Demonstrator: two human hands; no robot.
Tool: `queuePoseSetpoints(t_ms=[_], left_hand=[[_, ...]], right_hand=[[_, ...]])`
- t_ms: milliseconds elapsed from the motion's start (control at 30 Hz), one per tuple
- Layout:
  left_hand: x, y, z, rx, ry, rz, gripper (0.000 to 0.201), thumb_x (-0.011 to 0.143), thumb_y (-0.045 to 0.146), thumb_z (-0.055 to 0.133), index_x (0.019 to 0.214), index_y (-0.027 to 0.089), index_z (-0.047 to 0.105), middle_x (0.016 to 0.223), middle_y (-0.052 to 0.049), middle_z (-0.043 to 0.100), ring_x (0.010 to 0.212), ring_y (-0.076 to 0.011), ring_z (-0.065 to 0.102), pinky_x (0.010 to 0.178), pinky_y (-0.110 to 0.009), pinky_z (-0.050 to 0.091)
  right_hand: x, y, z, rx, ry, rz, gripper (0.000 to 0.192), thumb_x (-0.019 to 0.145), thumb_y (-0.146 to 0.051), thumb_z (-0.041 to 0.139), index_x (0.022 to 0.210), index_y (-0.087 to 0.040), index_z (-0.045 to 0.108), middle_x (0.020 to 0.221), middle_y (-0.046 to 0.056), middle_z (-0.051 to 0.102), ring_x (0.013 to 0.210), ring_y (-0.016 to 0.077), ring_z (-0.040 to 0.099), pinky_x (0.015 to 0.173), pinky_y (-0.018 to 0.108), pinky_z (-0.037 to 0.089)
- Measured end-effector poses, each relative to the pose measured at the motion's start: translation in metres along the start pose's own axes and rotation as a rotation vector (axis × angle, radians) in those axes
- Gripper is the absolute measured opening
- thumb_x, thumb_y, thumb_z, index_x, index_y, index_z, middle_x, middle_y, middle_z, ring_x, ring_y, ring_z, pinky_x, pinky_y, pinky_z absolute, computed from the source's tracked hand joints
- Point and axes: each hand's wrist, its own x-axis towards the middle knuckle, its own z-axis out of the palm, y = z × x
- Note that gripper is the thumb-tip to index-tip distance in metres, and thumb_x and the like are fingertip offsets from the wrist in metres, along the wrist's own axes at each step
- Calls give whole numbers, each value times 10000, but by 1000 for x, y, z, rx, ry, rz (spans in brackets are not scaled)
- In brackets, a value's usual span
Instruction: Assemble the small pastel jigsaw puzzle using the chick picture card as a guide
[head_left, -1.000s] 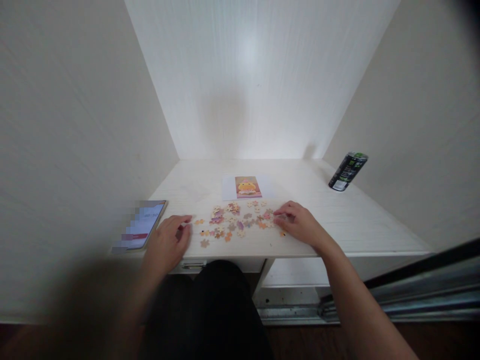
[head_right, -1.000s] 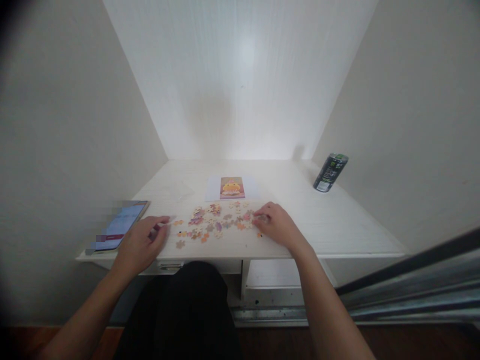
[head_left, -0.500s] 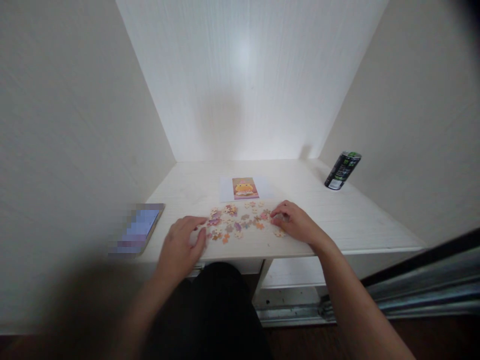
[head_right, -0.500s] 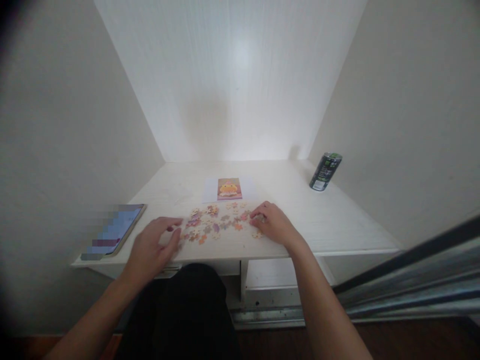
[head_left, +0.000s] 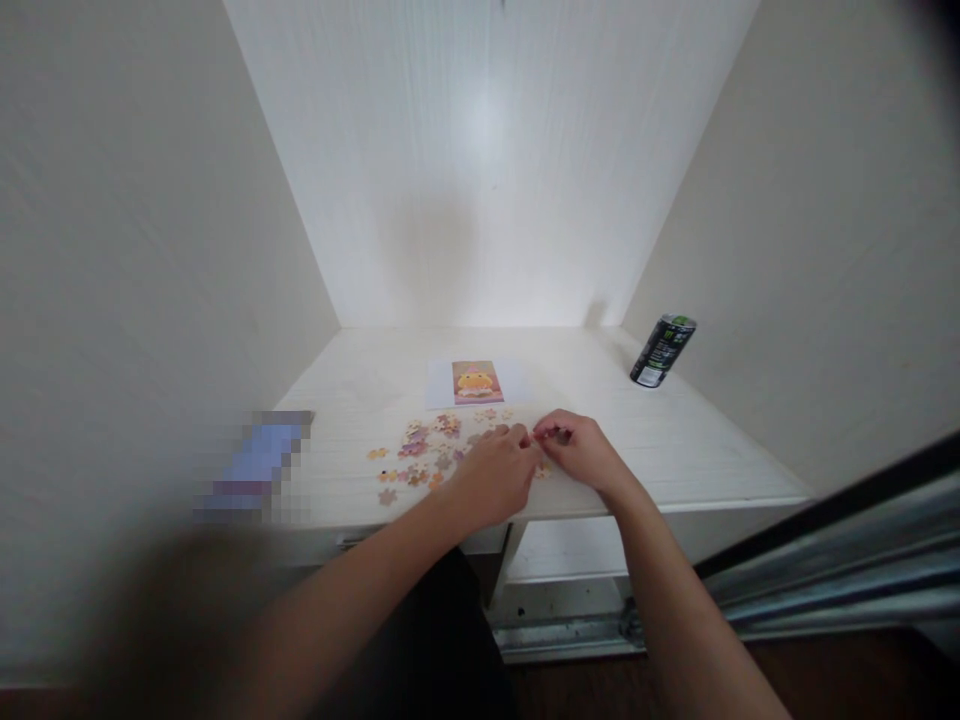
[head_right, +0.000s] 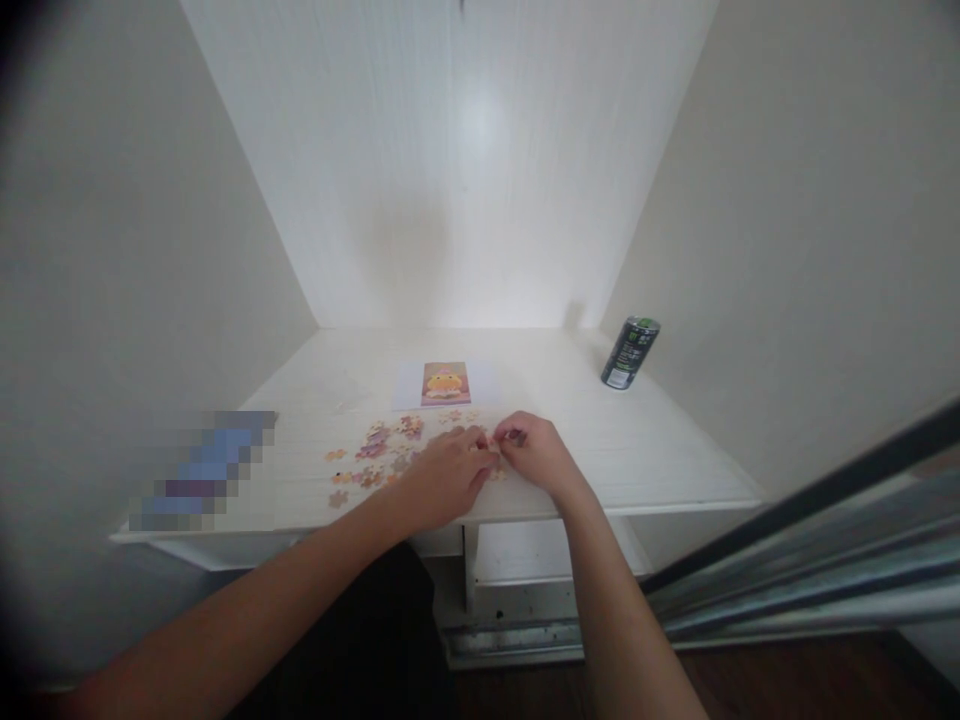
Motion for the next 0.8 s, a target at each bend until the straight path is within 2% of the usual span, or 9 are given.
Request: queuePoseSetpoints(t_ms=[233, 367, 600, 800], left_hand=[[-16, 2, -4, 12, 3, -12, 257, 960, 252, 451, 924, 185, 697, 1038, -110, 579, 962, -249, 544, 856, -419, 446], [-18, 5, -4, -20, 29, -24, 238, 953, 317, 495, 1043, 217, 692, 1045, -94, 577, 961, -242, 550, 870, -418, 438], [-20, 3, 5, -61, 68, -59, 270, 947, 341, 518, 853, 206, 731, 966, -76, 600, 901, -231, 541, 834, -394, 433], [-19, 7, 5, -50, 80, -88, 239, 928, 355, 539, 893, 199, 718, 1007, -88, 612, 925, -247, 547, 839, -406, 447]], right_hand=[[2, 5, -1, -66, 185, 71, 211, 728, -141, 529, 829, -192, 706, 818, 37, 684, 708, 164, 601, 698, 305, 480], [2, 6, -1, -69, 187, 79, 215, 747, -150, 523, 853, -193, 705, 837, 39, 689, 732, 171, 609, 730, 318, 485], [2, 4, -1, -109, 147, 71, 216, 751, -144, 529, 862, -198, 706, 837, 36, 686, 725, 168, 606, 718, 310, 481], [1, 1, -2, -131, 132, 63, 218, 759, -144, 527, 875, -194, 705, 833, 38, 685, 723, 166, 604, 718, 308, 478]])
